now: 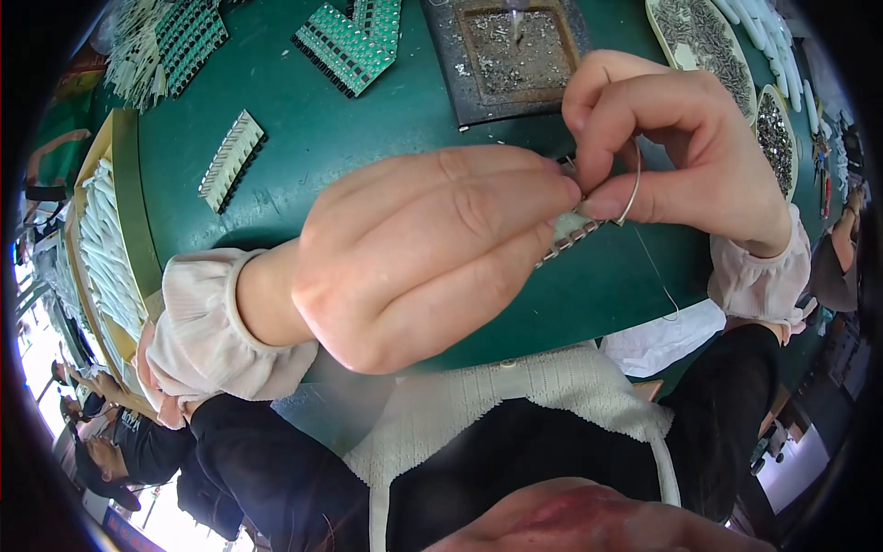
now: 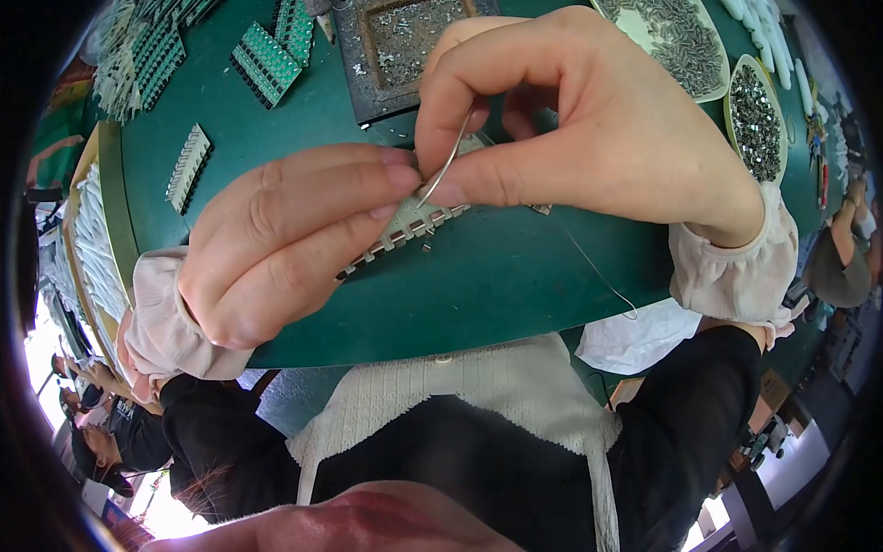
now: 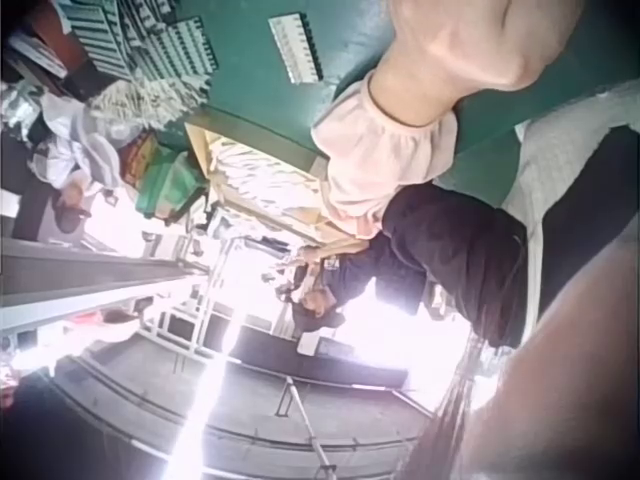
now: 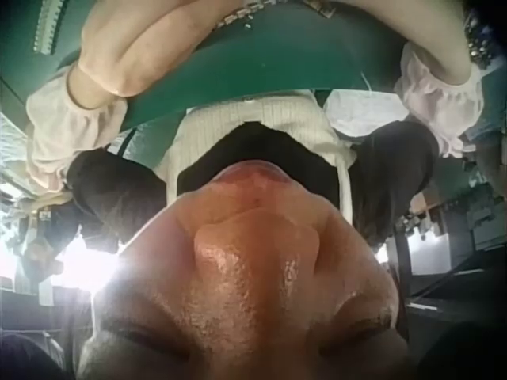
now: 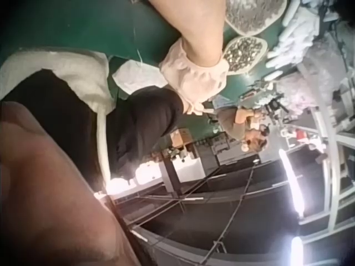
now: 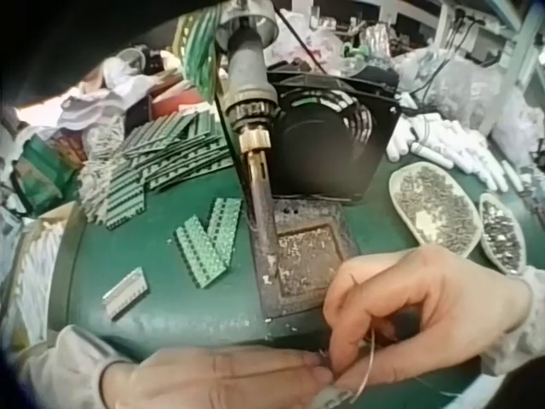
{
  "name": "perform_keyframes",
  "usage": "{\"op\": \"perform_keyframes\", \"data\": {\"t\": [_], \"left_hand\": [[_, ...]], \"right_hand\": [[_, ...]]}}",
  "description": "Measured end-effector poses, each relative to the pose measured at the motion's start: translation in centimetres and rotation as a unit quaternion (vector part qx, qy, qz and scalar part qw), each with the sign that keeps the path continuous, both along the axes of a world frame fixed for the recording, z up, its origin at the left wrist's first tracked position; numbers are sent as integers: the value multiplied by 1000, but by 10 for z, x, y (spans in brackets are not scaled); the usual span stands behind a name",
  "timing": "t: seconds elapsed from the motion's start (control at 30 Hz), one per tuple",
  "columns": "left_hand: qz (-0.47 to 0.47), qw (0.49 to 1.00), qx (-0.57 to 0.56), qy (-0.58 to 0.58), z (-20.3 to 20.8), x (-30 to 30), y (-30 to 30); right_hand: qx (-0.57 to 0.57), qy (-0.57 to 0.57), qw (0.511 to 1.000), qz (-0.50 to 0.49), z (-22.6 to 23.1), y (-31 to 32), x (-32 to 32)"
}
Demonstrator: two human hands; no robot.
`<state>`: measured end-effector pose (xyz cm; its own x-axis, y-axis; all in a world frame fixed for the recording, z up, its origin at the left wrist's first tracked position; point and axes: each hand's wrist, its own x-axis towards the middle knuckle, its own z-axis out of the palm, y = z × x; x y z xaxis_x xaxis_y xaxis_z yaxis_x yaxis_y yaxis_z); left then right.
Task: Manually assembling small metallic components and needles onto green electronic circuit strips at a factory workstation.
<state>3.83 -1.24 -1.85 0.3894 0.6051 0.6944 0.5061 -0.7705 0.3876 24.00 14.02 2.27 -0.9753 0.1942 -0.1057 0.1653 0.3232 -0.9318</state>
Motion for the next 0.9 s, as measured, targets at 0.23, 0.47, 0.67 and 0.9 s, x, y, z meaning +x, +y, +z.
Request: {"op": "perform_keyframes", "data": {"t": [0.23, 0.47, 0.67, 0.9], "left_hand": [[-14, 1000, -21, -4, 3, -1, -4], [111, 865, -411, -264, 21, -7, 8], [61, 659, -537, -523, 10, -28, 19], [25, 639, -526, -561, 29, -27, 22]], "right_hand": [[-110, 19, 974, -199, 0, -14, -4], [146, 14, 974, -171, 16, -15, -12], [321, -6, 932, -166, 26, -14, -15], [287, 54, 943, -157, 33, -14, -22]]}}
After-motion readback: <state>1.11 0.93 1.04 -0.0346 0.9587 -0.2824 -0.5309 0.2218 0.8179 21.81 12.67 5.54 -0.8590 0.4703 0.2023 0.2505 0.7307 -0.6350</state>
